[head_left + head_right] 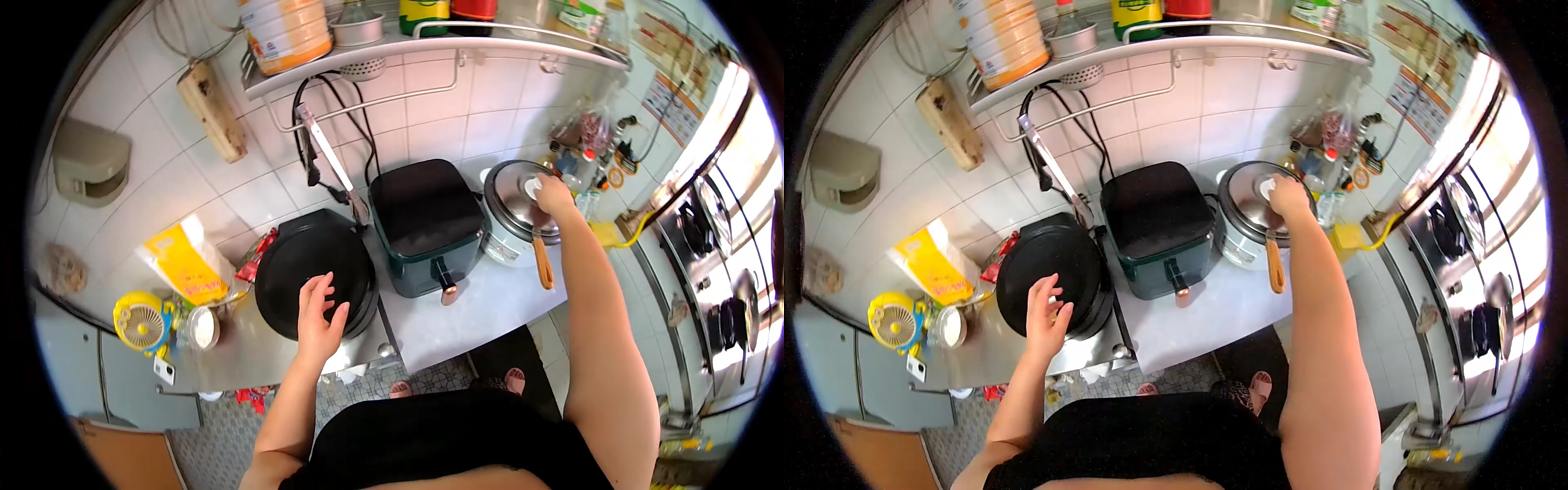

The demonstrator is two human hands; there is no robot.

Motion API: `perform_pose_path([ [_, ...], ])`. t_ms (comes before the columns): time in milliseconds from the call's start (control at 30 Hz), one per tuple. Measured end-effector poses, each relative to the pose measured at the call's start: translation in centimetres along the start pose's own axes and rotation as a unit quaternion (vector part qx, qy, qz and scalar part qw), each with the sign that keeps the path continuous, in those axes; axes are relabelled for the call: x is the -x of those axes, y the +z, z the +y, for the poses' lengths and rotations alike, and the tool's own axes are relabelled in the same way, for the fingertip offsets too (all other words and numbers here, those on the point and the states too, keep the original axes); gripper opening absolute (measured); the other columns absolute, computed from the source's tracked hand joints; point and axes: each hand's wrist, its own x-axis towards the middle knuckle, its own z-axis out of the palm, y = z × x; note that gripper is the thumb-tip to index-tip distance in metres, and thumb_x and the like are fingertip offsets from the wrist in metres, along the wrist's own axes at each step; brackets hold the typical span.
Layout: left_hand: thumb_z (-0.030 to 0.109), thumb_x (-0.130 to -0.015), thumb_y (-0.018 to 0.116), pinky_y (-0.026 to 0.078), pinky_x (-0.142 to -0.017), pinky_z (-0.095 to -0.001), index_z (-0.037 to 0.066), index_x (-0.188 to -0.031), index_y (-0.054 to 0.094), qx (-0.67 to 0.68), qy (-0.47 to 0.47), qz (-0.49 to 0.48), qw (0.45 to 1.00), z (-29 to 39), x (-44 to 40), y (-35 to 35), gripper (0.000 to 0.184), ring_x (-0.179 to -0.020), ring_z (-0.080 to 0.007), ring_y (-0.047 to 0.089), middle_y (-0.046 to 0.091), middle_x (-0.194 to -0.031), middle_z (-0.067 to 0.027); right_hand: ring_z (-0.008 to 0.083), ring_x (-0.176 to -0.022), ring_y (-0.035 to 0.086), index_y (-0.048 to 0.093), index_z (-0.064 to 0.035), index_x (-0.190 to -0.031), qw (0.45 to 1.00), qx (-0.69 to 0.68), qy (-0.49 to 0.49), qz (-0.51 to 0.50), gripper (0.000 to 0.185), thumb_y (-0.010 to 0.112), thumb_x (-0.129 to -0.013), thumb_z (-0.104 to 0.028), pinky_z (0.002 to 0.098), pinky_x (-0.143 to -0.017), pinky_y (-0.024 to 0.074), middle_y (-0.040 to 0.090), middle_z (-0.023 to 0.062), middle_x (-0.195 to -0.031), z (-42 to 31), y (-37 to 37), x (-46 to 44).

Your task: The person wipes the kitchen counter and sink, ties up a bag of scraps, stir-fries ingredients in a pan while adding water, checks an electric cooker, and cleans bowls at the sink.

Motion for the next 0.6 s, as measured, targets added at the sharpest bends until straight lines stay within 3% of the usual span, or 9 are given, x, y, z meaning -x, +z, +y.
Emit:
perform_pose_path([
  [167,0.001,-0.082,0.068,0.051,-0.081,-0.0303,0.006,-0.132,0.052,-0.011,-0.009,0.009,1.000,1.2,1.8,1.6,0.053,-0.101,-0.0209,0.057,0.046,-0.129,-0.0125,0.0374,-0.110,0.057,0.057,-0.0087,-0.121,0.996,-0.049,-0.027,0.065,0.043,0.065,-0.082,-0.024,0.0450,-0.095,0.0462,0.060,0.0198,-0.116,2.0,2.2,-1.0],
  [300,0.000,-0.081,0.068,0.051,-0.081,-0.0311,0.006,-0.130,0.054,-0.025,-0.010,0.003,1.000,2.5,2.2,2.7,0.052,-0.101,-0.0215,0.057,0.046,-0.131,-0.0131,0.0375,-0.108,0.058,0.060,-0.0072,-0.111,0.997,-0.054,-0.037,0.052,0.033,0.065,-0.084,-0.025,0.0444,-0.093,0.0467,0.061,0.0196,-0.111,1.3,0.6,-0.2],
  [467,0.002,-0.081,0.068,0.051,-0.084,-0.0325,0.006,-0.127,0.056,-0.049,0.014,0.009,0.999,4.3,1.7,2.2,0.047,-0.101,-0.0235,0.059,0.046,-0.130,-0.0142,0.0370,-0.104,0.058,0.057,-0.0130,-0.128,0.992,-0.056,-0.080,0.082,0.047,0.063,-0.084,-0.026,0.0438,-0.090,0.0469,0.060,0.0186,-0.111,0.3,-5.1,2.3],
  [600,0.004,-0.081,0.069,0.051,-0.083,-0.0323,0.006,-0.124,0.058,-0.032,0.035,0.017,0.999,3.6,1.8,0.7,0.044,-0.099,-0.0236,0.059,0.047,-0.130,-0.0138,0.0361,-0.103,0.058,0.063,-0.0152,-0.121,0.978,-0.079,-0.185,0.053,0.038,0.063,-0.083,-0.021,0.0431,-0.088,0.0466,0.059,0.0167,-0.106,-3.6,-11.8,8.7],
])
